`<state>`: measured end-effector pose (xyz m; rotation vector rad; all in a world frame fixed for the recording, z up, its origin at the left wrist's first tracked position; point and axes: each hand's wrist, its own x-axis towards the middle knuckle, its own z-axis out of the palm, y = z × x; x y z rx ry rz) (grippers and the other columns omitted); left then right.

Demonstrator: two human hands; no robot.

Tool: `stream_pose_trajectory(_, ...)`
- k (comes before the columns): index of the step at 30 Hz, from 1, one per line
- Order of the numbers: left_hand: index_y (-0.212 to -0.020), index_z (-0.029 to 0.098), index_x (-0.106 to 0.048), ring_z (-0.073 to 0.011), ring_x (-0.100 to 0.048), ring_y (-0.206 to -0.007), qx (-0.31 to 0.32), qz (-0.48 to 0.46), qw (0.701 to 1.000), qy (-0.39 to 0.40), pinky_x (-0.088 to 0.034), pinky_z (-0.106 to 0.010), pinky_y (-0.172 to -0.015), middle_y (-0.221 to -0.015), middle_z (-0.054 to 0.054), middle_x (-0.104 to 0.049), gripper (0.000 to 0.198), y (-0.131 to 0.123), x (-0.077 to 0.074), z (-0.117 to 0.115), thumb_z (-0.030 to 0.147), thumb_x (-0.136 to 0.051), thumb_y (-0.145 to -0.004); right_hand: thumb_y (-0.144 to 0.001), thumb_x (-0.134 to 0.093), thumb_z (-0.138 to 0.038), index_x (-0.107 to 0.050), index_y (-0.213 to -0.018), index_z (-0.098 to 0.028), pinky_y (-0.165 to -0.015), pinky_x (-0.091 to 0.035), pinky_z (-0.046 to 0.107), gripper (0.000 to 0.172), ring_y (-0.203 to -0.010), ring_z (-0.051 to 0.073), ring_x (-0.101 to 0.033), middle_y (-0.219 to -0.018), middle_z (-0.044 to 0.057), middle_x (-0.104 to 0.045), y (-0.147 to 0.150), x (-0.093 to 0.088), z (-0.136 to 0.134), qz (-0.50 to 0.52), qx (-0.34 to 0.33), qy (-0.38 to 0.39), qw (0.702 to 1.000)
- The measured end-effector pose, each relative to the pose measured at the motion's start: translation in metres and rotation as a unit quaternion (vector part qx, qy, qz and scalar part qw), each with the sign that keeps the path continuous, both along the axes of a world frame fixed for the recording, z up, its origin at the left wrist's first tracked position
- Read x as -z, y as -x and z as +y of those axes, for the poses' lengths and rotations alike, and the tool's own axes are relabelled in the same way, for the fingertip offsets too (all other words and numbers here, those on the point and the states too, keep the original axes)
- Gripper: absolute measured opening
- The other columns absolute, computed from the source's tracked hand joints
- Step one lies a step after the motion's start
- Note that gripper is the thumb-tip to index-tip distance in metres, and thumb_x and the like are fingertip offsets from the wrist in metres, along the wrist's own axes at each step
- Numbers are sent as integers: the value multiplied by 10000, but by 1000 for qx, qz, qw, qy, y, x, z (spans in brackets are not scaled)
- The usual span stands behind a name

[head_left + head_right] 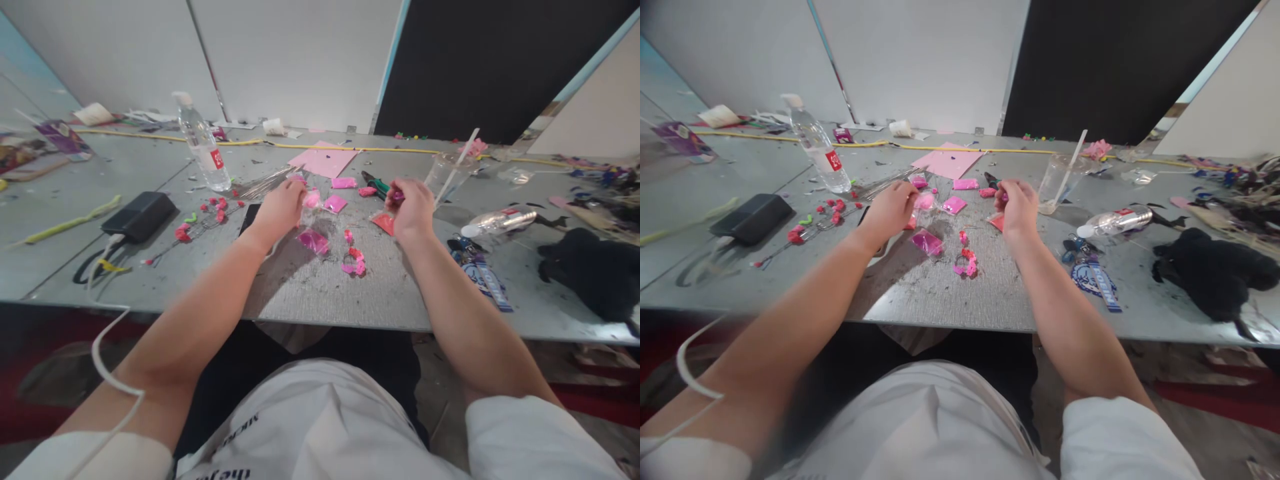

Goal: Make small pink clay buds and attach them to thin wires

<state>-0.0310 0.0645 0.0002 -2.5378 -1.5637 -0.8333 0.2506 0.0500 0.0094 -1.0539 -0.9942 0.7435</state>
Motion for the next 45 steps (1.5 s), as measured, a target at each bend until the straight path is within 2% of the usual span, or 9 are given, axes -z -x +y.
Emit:
stream_pose_trajectory(3, -1189, 168, -669, -174, -716, -805, 23, -50, 998, -8, -572, -343, -836, -1150, -116, -728, 259, 5, -11, -14, 216, -432, -1096, -878, -730, -374, -702, -784, -242, -563, -423, 276, 163, -581, 130, -528, -649, -21, -606, 9, -2, -14, -103, -47, -33, 993)
stream_pose_trajectory(9, -1160, 159, -757, -240, -722, -1032, 207, -79, 972, -77, -565, -365, -919, -1080, -125, -761, 261, -6, -9, -34, 269, -530, -1093, -987, -713, -471, -774, -1007, -244, -772, -493, 346, 236, -821, 206, -622, -863, 45, -706, 43, 4, -45, -385, -124, -145, 903)
stream_pose_trajectory(13, -1191, 198, -758, -214, -737, -948, 208, -99, 971, -64, -564, -346, -869, -1082, -104, -798, 235, -12, -6, -40, 331, -606, -1071, -1043, -559, -306, -710, -861, -215, -783, -465, 356, 254, -815, 211, -594, -856, 66, -678, 50, 8, -46, -475, -142, -171, 851)
stream_pose_trajectory(19, -1158, 214, -771, -184, -717, -824, 180, -134, 974, -39, -556, -325, -801, -991, -66, -801, 200, -17, -3, -42, 329, -712, -1005, -927, -601, -178, -560, -700, -221, -705, -394, 344, 235, -721, 188, -532, -748, 38, -619, 51, 9, -47, -535, -178, -150, 812)
stream_pose_trajectory(22, -1139, 209, -762, -165, -710, -798, 180, -173, 968, -37, -555, -302, -765, -983, -57, -787, 202, -20, 0, -43, 328, -756, -976, -899, -612, -149, -537, -664, -222, -696, -384, 348, 257, -704, 183, -520, -723, 32, -610, 53, 9, -48, -519, -163, -133, 829)
stream_pose_trajectory(25, -1065, 204, -721, -133, -672, -747, 151, -232, 960, -46, -528, -270, -685, -1030, -54, -754, 214, -25, 1, -45, 332, -812, -921, -905, -651, -173, -623, -697, -219, -690, -408, 344, 215, -702, 182, -550, -736, 29, -658, 53, 9, -48, -457, -152, -78, 873)
stream_pose_trajectory(30, -745, 200, -564, -109, -505, -597, 98, -243, 965, 24, -398, -265, -562, -660, 23, -590, 369, -31, 2, -47, 418, -808, -916, -893, -722, -195, -740, -765, -213, -672, -454, 324, 131, -717, 182, -599, -760, 26, -728, 54, 11, -47, -352, -147, 7, 924)
stream_pose_trajectory(37, -782, 190, -593, -106, -580, -543, 164, -325, 908, 208, -443, -244, -519, -640, 0, -625, 336, -38, 2, -51, 398, -662, -1036, -922, -703, -283, -724, -767, -194, -623, -414, 304, 180, -650, 150, -553, -690, 7, -678, 55, 7, -55, -312, -179, -7, 933)
stream_pose_trajectory(45, -795, 189, -567, -101, -605, -586, 201, -348, 890, 216, -485, -221, -551, -669, -10, -622, 277, -41, 4, -54, 289, -584, -1053, -919, -714, -433, -643, -778, -212, -530, -356, 302, 271, -530, 130, -475, -595, -21, -584, 49, 8, -56, -267, -223, 48, 936)
